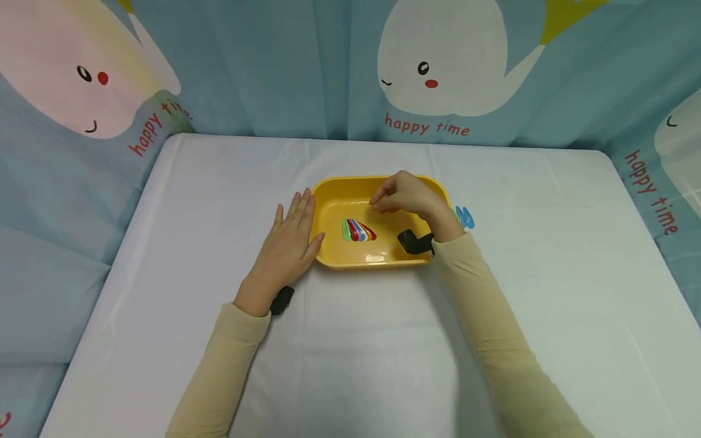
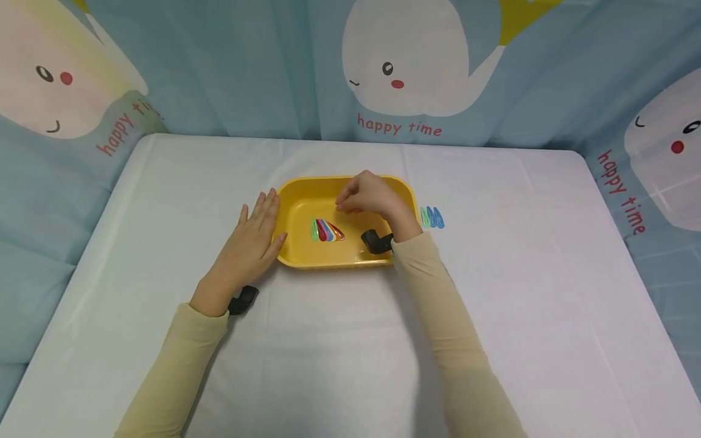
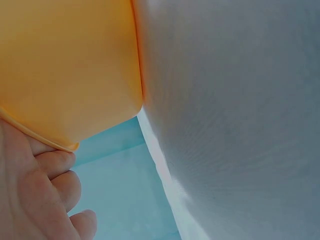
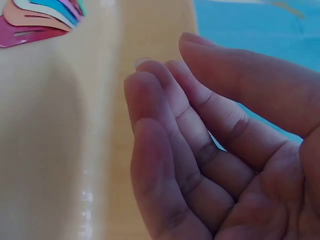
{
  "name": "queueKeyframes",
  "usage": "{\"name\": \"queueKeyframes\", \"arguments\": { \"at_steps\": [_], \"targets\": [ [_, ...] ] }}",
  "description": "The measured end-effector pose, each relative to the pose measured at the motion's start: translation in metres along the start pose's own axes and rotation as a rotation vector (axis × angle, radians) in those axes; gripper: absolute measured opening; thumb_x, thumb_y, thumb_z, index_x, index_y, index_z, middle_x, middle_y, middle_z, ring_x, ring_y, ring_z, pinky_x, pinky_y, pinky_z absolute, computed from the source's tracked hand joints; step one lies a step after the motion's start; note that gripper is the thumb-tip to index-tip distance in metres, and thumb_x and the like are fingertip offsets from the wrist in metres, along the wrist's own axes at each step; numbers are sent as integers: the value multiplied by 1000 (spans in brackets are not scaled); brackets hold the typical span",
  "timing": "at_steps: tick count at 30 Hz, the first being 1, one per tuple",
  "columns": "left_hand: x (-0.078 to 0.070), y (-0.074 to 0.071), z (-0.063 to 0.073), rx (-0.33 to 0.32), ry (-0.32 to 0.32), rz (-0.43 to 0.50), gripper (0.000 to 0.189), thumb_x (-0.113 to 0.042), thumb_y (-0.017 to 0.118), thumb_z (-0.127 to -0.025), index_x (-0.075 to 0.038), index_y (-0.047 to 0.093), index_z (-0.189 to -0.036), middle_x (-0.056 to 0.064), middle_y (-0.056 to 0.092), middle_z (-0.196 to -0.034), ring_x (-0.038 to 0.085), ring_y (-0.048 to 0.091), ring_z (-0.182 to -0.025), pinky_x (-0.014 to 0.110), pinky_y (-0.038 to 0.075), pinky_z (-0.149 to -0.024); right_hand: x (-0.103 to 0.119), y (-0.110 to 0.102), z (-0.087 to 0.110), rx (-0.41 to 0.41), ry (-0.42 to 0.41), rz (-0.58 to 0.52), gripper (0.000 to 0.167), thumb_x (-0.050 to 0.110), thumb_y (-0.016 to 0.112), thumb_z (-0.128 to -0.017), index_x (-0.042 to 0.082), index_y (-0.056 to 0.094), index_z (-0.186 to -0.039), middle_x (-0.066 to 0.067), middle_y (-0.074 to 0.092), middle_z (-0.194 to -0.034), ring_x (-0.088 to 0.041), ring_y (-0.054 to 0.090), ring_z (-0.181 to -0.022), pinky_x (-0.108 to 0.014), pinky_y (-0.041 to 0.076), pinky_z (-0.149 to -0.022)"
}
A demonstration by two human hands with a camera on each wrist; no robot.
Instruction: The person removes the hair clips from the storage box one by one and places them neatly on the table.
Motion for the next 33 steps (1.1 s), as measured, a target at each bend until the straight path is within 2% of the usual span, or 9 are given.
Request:
{"name": "queueKeyframes", "arguments": {
  "at_steps": [7, 13, 33],
  "targets": [
    [-1, 0, -1, 7, -2, -3, 67, -34, 35, -101, 4, 7, -149, 14, 3, -157, 25, -2, -144, 48, -1, -113, -2, 11, -9, 59, 4, 67, 10, 3, 68, -83, -6, 70, -88, -6, 66, -73, -20, 57, -69, -25, 47, -63],
    [0, 0, 0, 10, -7, -2, 67, -34, 35, -101, 3, 7, -150, 14, 2, -157, 24, -2, -144, 48, -1, -113, -5, 20, -14, 104, 5, 105, 10, 3, 68, -82, -6, 70, -87, -3, 64, -70, -16, 54, -66, -24, 47, -62],
    [-1, -2, 0, -2, 3, -5, 67, -32, 38, -101, 5, 8, -149, 16, 4, -157, 26, 0, -144, 49, 0, -113, -11, 38, -19, 217, 34, 167, 10, 3, 75, -77, -5, 70, -83, -2, 60, -65, -14, 50, -59, -21, 43, -56]
  ]
}}
Point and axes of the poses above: each hand's wrist, its own z-axis away from the middle knuckle, its own y-axis out of the palm, x = y × z, the point moved 9 cm from there along -z, towards the middle knuckle
